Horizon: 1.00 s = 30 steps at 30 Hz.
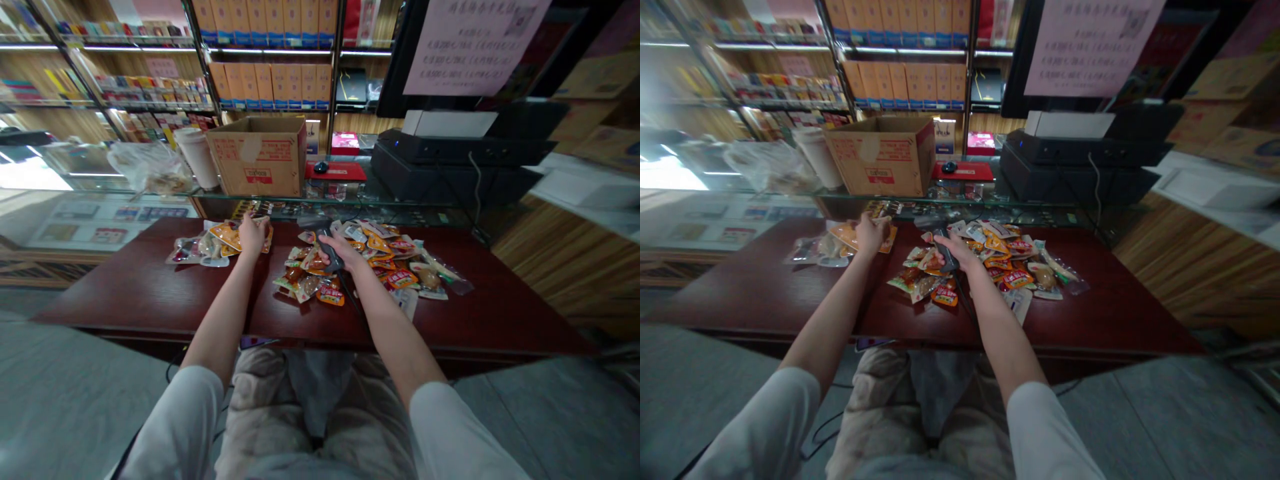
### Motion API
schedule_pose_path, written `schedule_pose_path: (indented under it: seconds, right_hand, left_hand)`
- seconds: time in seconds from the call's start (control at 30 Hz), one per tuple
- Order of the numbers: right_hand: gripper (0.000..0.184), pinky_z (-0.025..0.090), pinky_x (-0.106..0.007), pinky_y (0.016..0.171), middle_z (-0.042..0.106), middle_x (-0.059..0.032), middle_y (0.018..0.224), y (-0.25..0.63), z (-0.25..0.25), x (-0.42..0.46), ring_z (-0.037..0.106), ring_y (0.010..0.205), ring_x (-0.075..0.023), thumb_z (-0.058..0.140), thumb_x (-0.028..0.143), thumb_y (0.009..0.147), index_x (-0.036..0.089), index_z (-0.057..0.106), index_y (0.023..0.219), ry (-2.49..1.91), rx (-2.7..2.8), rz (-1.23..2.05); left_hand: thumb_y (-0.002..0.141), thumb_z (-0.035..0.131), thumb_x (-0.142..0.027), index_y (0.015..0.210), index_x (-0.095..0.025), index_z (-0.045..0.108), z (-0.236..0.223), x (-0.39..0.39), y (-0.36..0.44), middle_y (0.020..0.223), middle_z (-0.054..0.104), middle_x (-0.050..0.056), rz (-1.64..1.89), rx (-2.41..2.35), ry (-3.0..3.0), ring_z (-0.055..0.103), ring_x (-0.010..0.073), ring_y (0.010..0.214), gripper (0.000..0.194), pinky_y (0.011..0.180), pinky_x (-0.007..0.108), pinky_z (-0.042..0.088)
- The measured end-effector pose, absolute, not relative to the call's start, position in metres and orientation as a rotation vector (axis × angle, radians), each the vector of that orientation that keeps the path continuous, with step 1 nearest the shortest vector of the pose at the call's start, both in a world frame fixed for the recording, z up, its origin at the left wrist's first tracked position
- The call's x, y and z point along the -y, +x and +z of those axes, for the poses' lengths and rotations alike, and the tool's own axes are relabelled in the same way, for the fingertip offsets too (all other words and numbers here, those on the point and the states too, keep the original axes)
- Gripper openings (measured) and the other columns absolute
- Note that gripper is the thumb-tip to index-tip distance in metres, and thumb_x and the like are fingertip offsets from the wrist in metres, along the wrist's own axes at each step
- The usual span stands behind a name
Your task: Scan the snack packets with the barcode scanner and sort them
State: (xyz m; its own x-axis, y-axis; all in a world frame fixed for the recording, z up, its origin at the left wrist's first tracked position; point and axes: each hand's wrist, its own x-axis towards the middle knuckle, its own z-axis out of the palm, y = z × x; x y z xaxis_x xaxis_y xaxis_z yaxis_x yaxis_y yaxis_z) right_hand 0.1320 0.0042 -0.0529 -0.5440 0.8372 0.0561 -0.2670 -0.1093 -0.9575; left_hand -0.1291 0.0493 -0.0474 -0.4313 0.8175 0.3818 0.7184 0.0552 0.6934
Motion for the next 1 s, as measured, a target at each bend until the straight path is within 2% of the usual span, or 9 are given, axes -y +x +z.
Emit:
schedule_pose_path:
  seconds: [0.17, 0.23, 0.3, 0.43, 0.5, 0.57, 0.67, 0.83, 1.0]
  right_hand:
    - [0.032, 0.038, -0.018, 0.037, 0.062, 0.0036, 0.067, 0.13, -0.055, -0.004, 0.046, 0.043, -0.0077, 0.068, 0.039, 0.083, 0.021, 0.052, 0.103, -0.68, 1.329, 1.742]
    - [0.032, 0.038, -0.018, 0.036, 0.063, 0.0033, 0.071, 0.13, -0.056, -0.005, 0.046, 0.044, -0.0074, 0.069, 0.038, 0.082, 0.021, 0.051, 0.103, -0.672, 1.318, 1.743]
    - [0.034, 0.038, -0.018, 0.036, 0.063, 0.0038, 0.072, 0.129, -0.056, -0.005, 0.046, 0.044, -0.0072, 0.07, 0.038, 0.08, 0.022, 0.049, 0.101, -0.67, 1.308, 1.735]
    - [0.038, 0.038, -0.017, 0.036, 0.063, 0.0046, 0.069, 0.13, -0.055, -0.004, 0.045, 0.043, -0.0069, 0.073, 0.04, 0.078, 0.022, 0.047, 0.1, -0.689, 1.315, 1.733]
    - [0.038, 0.037, -0.017, 0.036, 0.063, 0.0041, 0.071, 0.129, -0.054, -0.004, 0.044, 0.042, -0.0065, 0.072, 0.041, 0.079, 0.022, 0.047, 0.1, -0.7, 1.32, 1.737]
    - [0.036, 0.037, -0.018, 0.036, 0.064, 0.0036, 0.071, 0.129, -0.054, -0.003, 0.044, 0.042, -0.0064, 0.071, 0.04, 0.08, 0.021, 0.048, 0.099, -0.706, 1.319, 1.738]
    - [0.033, 0.037, -0.018, 0.037, 0.063, 0.0038, 0.068, 0.127, -0.054, -0.003, 0.045, 0.043, -0.0073, 0.07, 0.039, 0.08, 0.021, 0.049, 0.098, -0.696, 1.311, 1.717]
    - [0.032, 0.035, -0.019, 0.038, 0.053, 0.0071, 0.048, 0.128, -0.056, -0.003, 0.043, 0.038, -0.0089, 0.066, 0.045, 0.083, 0.019, 0.051, 0.095, -0.727, 1.413, 1.75]
    - [0.03, 0.035, -0.019, 0.037, 0.051, 0.0073, 0.044, 0.124, -0.057, -0.001, 0.043, 0.036, -0.0093, 0.063, 0.046, 0.085, 0.018, 0.053, 0.094, -0.819, 1.38, 1.678]
  left_hand:
    - [0.09, 0.054, -0.032, 0.127, -0.009, 0.056, -0.042, -0.034, -0.157, 0.129, 0.06, 0.029, 1.014, -2.484, 1.54, 0.057, 0.0409, 0.124, 0.044, 0.102, 0.056, 0.043]
    - [0.09, 0.054, -0.037, 0.126, -0.006, 0.055, -0.044, -0.025, -0.162, 0.137, 0.052, 0.033, 0.996, -2.615, 1.504, 0.049, 0.0454, 0.13, 0.047, 0.103, 0.063, 0.037]
    - [0.091, 0.052, -0.037, 0.126, -0.007, 0.054, -0.045, -0.016, -0.159, 0.14, 0.048, 0.033, 1.051, -2.694, 1.539, 0.044, 0.0462, 0.133, 0.046, 0.104, 0.064, 0.034]
    - [0.094, 0.047, -0.037, 0.122, -0.014, 0.06, -0.049, -0.002, -0.134, 0.134, 0.052, 0.022, 1.052, -2.327, 2.062, 0.048, 0.037, 0.129, 0.038, 0.107, 0.051, 0.037]
    - [0.093, 0.05, -0.044, 0.121, -0.016, 0.062, -0.055, 0.002, -0.117, 0.127, 0.056, 0.018, 0.864, -1.942, 2.289, 0.054, 0.0328, 0.123, 0.041, 0.106, 0.045, 0.04]
    - [0.086, 0.06, -0.052, 0.118, -0.017, 0.064, -0.064, 0.003, -0.103, 0.12, 0.059, 0.016, 0.626, -1.708, 2.294, 0.058, 0.0325, 0.118, 0.048, 0.104, 0.043, 0.042]
    - [0.076, 0.068, -0.055, 0.112, -0.015, 0.065, -0.076, -0.001, -0.091, 0.114, 0.062, 0.017, 0.517, -1.696, 2.201, 0.058, 0.0367, 0.117, 0.054, 0.104, 0.046, 0.041]
    - [0.08, 0.066, -0.051, 0.109, -0.015, 0.063, -0.078, -0.011, -0.089, 0.109, 0.068, 0.017, 0.495, -1.703, 2.158, 0.065, 0.0326, 0.106, 0.046, 0.094, 0.04, 0.047]
    - [0.084, 0.062, -0.054, 0.113, -0.017, 0.059, -0.071, -0.006, -0.089, 0.107, 0.072, 0.016, 0.506, -1.724, 2.16, 0.069, 0.0312, 0.097, 0.048, 0.083, 0.036, 0.05]
